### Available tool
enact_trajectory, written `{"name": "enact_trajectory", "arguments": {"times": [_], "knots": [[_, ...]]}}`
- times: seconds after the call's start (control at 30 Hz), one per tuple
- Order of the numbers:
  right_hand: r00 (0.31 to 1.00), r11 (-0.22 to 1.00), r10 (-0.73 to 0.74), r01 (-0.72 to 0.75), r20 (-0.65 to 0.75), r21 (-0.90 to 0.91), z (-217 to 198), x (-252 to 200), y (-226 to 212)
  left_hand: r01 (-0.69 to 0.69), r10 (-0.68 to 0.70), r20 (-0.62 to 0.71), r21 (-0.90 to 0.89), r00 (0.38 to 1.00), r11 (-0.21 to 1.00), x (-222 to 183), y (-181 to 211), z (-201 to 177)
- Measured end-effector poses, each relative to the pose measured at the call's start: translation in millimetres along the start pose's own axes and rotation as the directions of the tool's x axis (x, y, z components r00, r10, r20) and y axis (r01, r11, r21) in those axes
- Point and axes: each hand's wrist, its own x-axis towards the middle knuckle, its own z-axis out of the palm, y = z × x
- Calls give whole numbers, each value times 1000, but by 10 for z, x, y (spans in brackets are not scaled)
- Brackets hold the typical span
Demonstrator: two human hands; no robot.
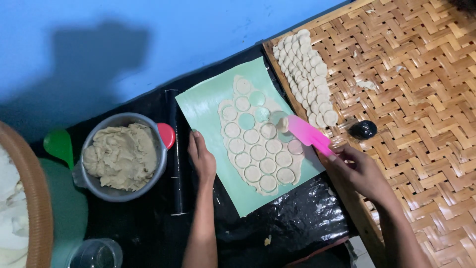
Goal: Rolling dough and cutting it into circular shapes using a mold.
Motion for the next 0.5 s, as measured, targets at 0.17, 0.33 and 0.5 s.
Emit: {"name": "enact_trajectory", "arguments": {"times": [0.17, 0.33, 0.5], "knots": [[985, 994, -89, 80, -147, -70, -182, 124, 57, 51, -55, -28, -137, 998, 989, 22, 104, 25], [893, 958, -218, 119, -393, -261, -433, 248, -104, 173, -205, -87, -280, 975, 944, 34, 105, 29], [816, 912, -306, 103, -491, -397, -613, 530, -148, 218, -253, -46, -377, 966, 900, 37, 100, -7]]}}
